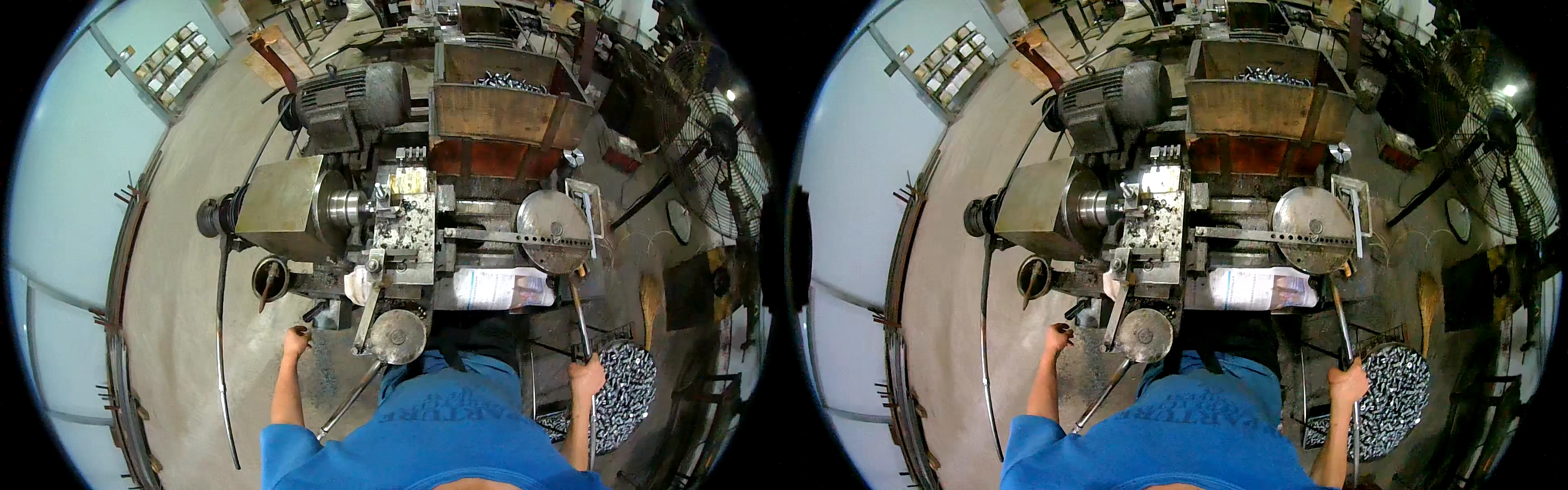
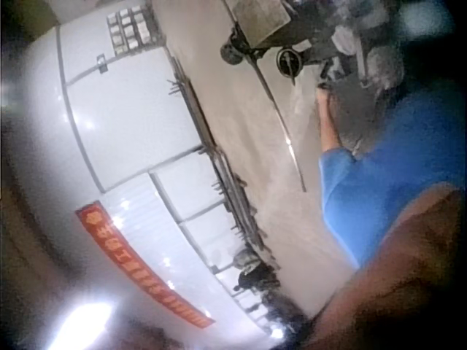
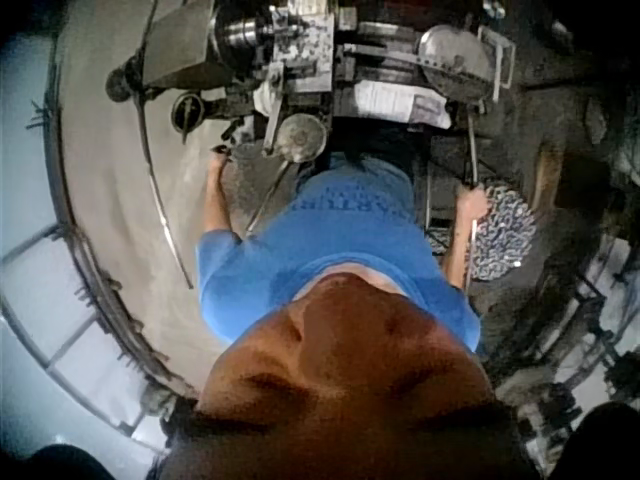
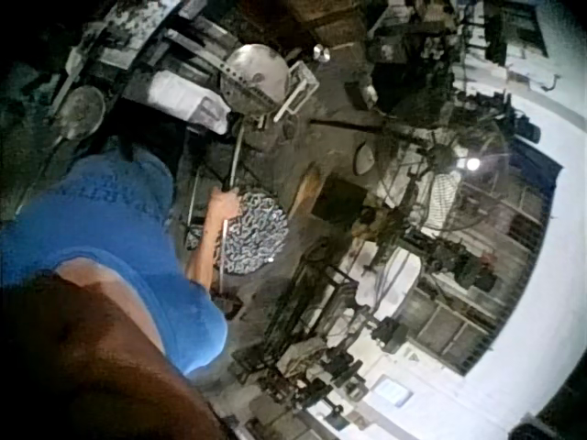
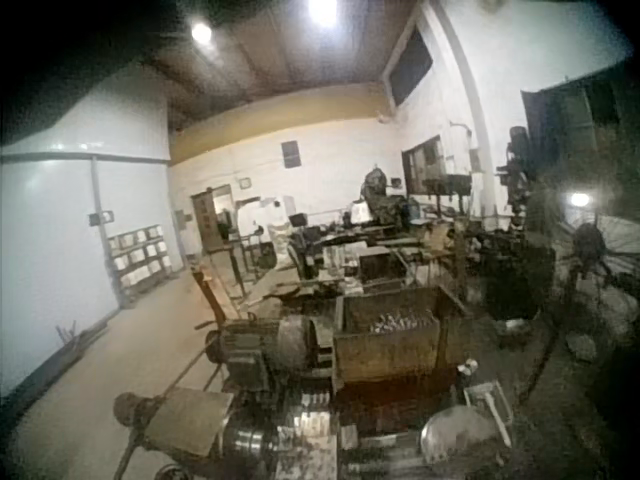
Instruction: The person operates a lathe machine by inserting metal parts into a chuck, engaging the machine with a lever, and then removing the processed parts and placing them onto a tray.
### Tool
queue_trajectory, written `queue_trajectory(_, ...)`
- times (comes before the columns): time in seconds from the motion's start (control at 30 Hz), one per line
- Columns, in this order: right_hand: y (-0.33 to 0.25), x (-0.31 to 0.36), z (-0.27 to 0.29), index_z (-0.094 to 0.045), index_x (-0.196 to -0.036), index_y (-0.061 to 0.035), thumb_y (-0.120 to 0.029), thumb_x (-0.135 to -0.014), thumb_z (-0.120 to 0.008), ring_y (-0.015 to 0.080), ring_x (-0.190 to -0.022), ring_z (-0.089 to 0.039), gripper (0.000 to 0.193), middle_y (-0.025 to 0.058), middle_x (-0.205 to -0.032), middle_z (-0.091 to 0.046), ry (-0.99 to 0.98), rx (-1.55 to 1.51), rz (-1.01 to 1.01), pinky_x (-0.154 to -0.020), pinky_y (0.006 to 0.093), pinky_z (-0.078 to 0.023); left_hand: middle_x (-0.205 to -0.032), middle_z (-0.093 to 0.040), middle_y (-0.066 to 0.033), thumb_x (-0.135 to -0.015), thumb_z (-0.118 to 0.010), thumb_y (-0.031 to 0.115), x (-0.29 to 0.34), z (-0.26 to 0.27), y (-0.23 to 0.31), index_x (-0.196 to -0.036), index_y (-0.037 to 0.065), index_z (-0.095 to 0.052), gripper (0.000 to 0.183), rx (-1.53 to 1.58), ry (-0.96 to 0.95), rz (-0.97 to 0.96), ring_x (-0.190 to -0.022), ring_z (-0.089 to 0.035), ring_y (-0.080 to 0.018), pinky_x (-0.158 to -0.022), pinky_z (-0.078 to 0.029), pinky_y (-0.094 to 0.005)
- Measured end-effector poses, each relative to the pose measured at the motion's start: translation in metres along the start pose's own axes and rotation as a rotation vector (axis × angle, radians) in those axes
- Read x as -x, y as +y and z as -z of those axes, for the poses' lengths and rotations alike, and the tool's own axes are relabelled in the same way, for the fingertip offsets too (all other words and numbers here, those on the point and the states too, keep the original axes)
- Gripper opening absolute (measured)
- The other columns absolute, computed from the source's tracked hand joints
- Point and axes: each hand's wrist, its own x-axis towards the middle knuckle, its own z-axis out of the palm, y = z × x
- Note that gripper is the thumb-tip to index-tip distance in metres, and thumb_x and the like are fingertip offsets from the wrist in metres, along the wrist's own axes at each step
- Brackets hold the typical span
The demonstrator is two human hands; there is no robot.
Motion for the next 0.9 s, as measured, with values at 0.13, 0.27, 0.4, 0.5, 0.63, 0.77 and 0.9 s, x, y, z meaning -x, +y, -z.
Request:
queue_trajectory(0.13,-0.011,-0.010,0.012,-0.059,-0.085,-0.0051,-0.027,-0.059,-0.057,0.0417,-0.073,-0.059,0.034,0.0228,-0.076,-0.062,-0.096,0.038,-0.104,-0.068,0.0485,-0.046,-0.083,-0.064,-0.0188,-0.072,-0.065,0.014,-0.006,-0.001,0.016,-0.106,-0.007,-0.056,0.041,-0.109,0.107,-0.033,-0.066,-0.064,-0.0261,-0.061,-0.051,-0.0359)
queue_trajectory(0.27,0.031,-0.065,-0.007,-0.055,-0.084,-0.0051,-0.029,-0.063,-0.060,0.0374,-0.064,-0.060,0.032,0.0190,-0.067,-0.060,0.075,0.122,0.051,-0.058,0.0472,-0.047,-0.093,-0.063,-0.0188,-0.068,-0.067,0.019,0.003,0.004,0.039,-0.105,0.002,-0.060,0.041,-0.499,0.226,-0.136,-0.087,-0.060,-0.0353,-0.076,-0.048,-0.0389)
queue_trajectory(0.4,0.072,-0.172,-0.021,-0.059,-0.079,-0.0064,-0.025,-0.062,-0.062,0.0332,-0.076,-0.059,0.026,0.0140,-0.079,-0.061,0.186,0.225,0.115,-0.066,0.0420,-0.049,-0.091,-0.063,-0.0171,-0.071,-0.066,0.025,-0.003,0.001,0.071,-0.101,0.004,-0.060,0.036,-0.690,0.206,-0.298,-0.087,-0.060,-0.0347,-0.075,-0.049,-0.0419)
queue_trajectory(0.5,0.037,-0.231,-0.011,-0.062,-0.095,-0.0076,-0.020,-0.070,-0.056,0.0305,-0.097,-0.054,0.029,0.0127,-0.093,-0.059,0.261,0.266,0.074,-0.084,0.0458,-0.041,-0.086,-0.063,-0.0171,-0.073,-0.065,0.035,-0.009,-0.011,0.068,-0.093,0.005,-0.061,0.036,-0.844,0.196,-0.308,-0.084,-0.062,-0.0335,-0.070,-0.050,-0.0439)
queue_trajectory(0.63,0.005,-0.243,-0.031,-0.057,-0.105,-0.0053,-0.025,-0.071,-0.054,0.0342,-0.094,-0.051,0.039,0.0158,-0.094,-0.056,0.333,0.178,0.185,-0.088,0.0449,-0.037,-0.076,-0.063,-0.0210,-0.078,-0.058,0.042,-0.020,-0.062,0.040,-0.077,0.003,-0.061,0.039,-0.661,0.463,0.042,-0.075,-0.063,-0.0338,-0.065,-0.050,-0.0440)
queue_trajectory(0.77,-0.010,-0.225,-0.019,-0.055,-0.111,-0.0039,-0.021,-0.065,-0.058,0.0352,-0.097,-0.050,0.050,0.0187,-0.098,-0.056,0.293,0.139,0.330,-0.091,0.0445,-0.036,-0.078,-0.064,-0.0187,-0.074,-0.059,0.045,-0.028,-0.067,0.008,-0.081,0.005,-0.059,0.041,-0.617,0.510,-0.168,-0.074,-0.063,-0.0347,-0.065,-0.050,-0.0443)
queue_trajectory(0.9,-0.066,-0.200,0.038,-0.058,-0.108,-0.0023,-0.012,-0.058,-0.060,0.0362,-0.103,-0.049,0.051,0.0197,-0.107,-0.056,0.342,-0.113,0.417,-0.092,0.0419,-0.037,-0.080,-0.064,-0.0169,-0.077,-0.060,0.036,-0.017,-0.025,0.039,-0.089,0.007,-0.055,0.032,-0.832,0.197,-0.376,-0.074,-0.063,-0.0358,-0.065,-0.050,-0.0454)
